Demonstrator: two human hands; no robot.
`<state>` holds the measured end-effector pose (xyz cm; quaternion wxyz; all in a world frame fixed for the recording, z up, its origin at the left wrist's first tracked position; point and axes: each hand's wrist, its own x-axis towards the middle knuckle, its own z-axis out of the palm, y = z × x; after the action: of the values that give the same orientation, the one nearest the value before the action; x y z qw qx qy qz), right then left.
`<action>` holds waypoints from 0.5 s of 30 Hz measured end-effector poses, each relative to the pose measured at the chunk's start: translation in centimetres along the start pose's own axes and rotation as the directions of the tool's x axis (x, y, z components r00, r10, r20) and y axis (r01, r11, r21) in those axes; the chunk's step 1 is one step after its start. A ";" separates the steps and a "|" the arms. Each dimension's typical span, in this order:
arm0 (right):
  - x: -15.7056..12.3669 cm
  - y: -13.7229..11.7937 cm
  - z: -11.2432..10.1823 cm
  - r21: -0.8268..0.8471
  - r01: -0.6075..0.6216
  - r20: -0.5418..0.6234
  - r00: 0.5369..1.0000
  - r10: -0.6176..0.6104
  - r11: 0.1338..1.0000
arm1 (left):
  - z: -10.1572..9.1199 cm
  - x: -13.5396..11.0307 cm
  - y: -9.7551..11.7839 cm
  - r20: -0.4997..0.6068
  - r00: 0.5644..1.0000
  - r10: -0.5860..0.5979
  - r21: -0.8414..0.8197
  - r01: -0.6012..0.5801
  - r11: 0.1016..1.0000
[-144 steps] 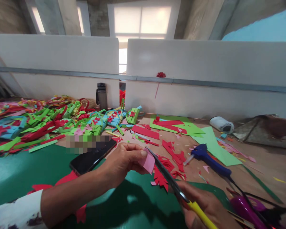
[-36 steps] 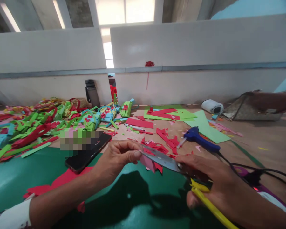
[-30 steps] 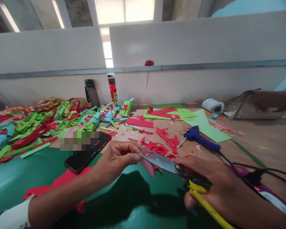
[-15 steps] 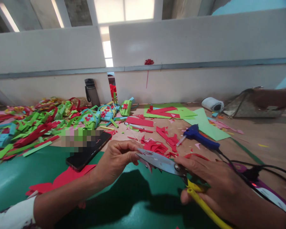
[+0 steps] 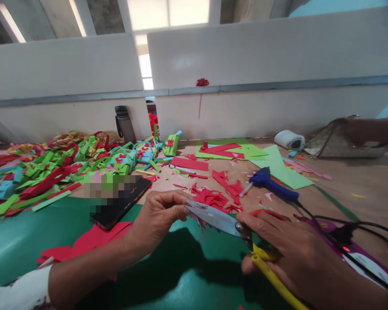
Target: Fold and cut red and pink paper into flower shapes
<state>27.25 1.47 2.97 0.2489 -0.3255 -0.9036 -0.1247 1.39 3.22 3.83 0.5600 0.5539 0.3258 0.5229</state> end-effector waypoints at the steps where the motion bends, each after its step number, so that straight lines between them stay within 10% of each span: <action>1: -0.1 0.0 0.1 0.001 -0.001 0.000 1.000 0.001 1.000 | 0.0 0.0 0.0 -0.002 1.000 -0.002 0.009 0.002 1.000; 15: -0.2 0.2 0.6 -0.041 0.029 -0.023 0.999 -0.030 0.999 | 0.5 -0.5 0.3 -0.010 0.999 -0.036 0.105 0.037 0.994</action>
<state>27.25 1.73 2.36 0.2510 -0.3155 -0.9026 -0.1508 1.67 2.54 4.12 0.5383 0.5744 0.3650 0.4970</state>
